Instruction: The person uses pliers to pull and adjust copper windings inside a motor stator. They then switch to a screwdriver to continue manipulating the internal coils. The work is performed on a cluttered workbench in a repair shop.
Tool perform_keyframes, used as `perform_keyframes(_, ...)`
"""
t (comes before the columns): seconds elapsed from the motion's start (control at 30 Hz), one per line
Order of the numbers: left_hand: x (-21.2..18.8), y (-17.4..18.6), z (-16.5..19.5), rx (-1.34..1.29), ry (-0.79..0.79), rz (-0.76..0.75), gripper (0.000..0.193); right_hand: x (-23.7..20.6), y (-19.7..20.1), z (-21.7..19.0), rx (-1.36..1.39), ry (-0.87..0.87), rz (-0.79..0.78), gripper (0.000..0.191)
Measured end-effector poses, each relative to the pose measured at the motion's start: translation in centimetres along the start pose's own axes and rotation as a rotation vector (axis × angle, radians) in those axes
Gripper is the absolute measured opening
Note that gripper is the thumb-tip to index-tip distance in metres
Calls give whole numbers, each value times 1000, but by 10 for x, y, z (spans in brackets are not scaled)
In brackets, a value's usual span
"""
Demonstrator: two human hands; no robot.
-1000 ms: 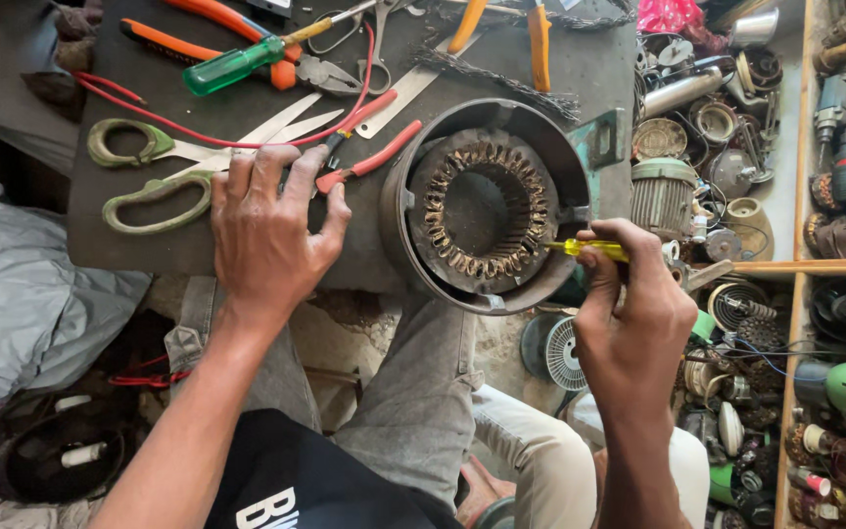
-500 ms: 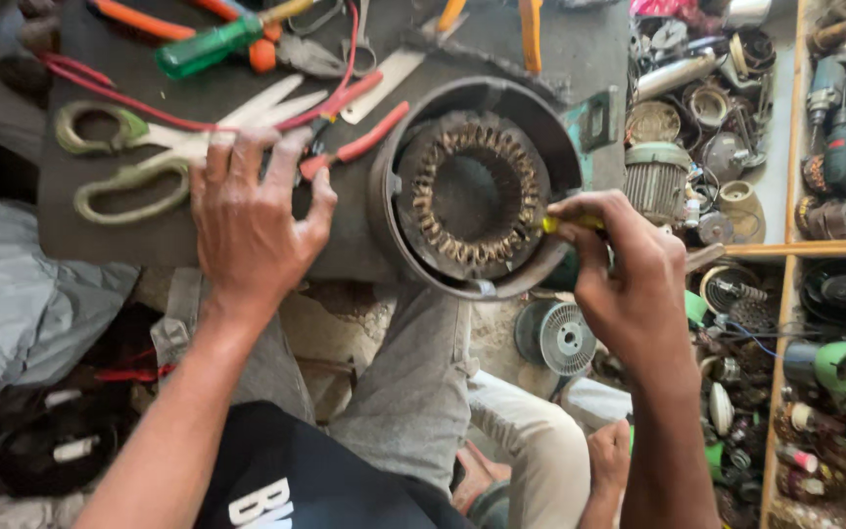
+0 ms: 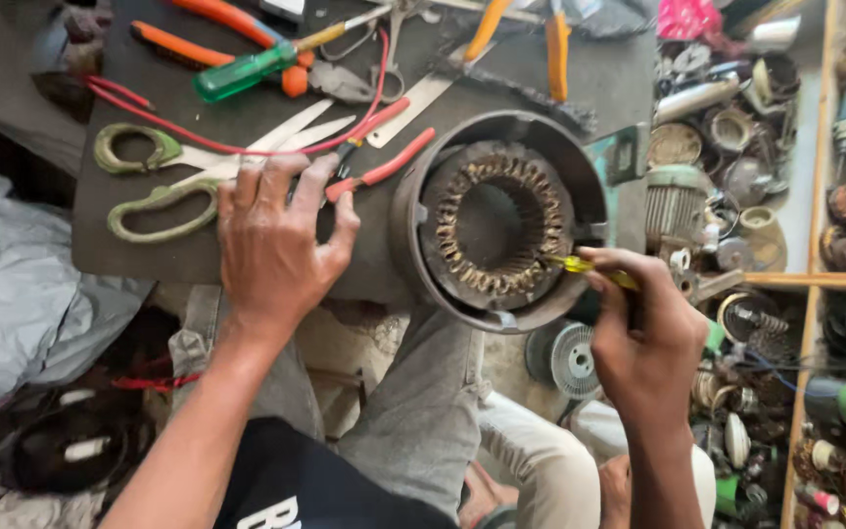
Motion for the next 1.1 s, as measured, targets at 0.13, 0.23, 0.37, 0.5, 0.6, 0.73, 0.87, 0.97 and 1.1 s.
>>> perform_keyframes(0.13, -2, -4, -3, 14, 20, -43, 30, -1, -2, -3, -67, -26, 115, 20)
perform_keyframes(0.23, 0, -2, -4, 19, 8, -24, 30, 9, -16, -10, -90, -11, 47, 21)
perform_keyframes(0.37, -1, 1, 3, 37, 1, -32, 31, 11, -15, -8, -118, -8, -41, 22)
perform_keyframes(0.5, 3, 2, -7, -33, 38, -1, 29, -2, 5, -5, -201, 61, 78, 22)
perform_keyframes(0.6, 3, 0, -10, -9, 30, -2, 30, -3, -1, -4, -301, 41, 106, 21)
perform_keyframes(0.73, 3, -1, -12, -29, 38, 0, 32, 13, -27, -16, -499, 164, 5, 19)
perform_keyframes(0.87, 1, -5, -15, -71, 57, -36, 31, 22, -38, -14, -500, 187, -166, 25)
perform_keyframes(0.97, 1, -12, -22, -61, 81, -37, 29, 16, -34, -4, -478, 172, -105, 31)
perform_keyframes(1.1, -1, -23, -22, -22, 92, -105, 28, 12, -17, 34, -411, 18, -46, 28)
Point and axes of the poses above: each hand's wrist, its own x-axis towards the middle knuckle, its own y-axis out of the back of the hand, z = x × y, the point moved 7 cm from there along x, towards the middle knuckle, and after that the axes turned 11 degrees about -y, right-handed, at the moved point
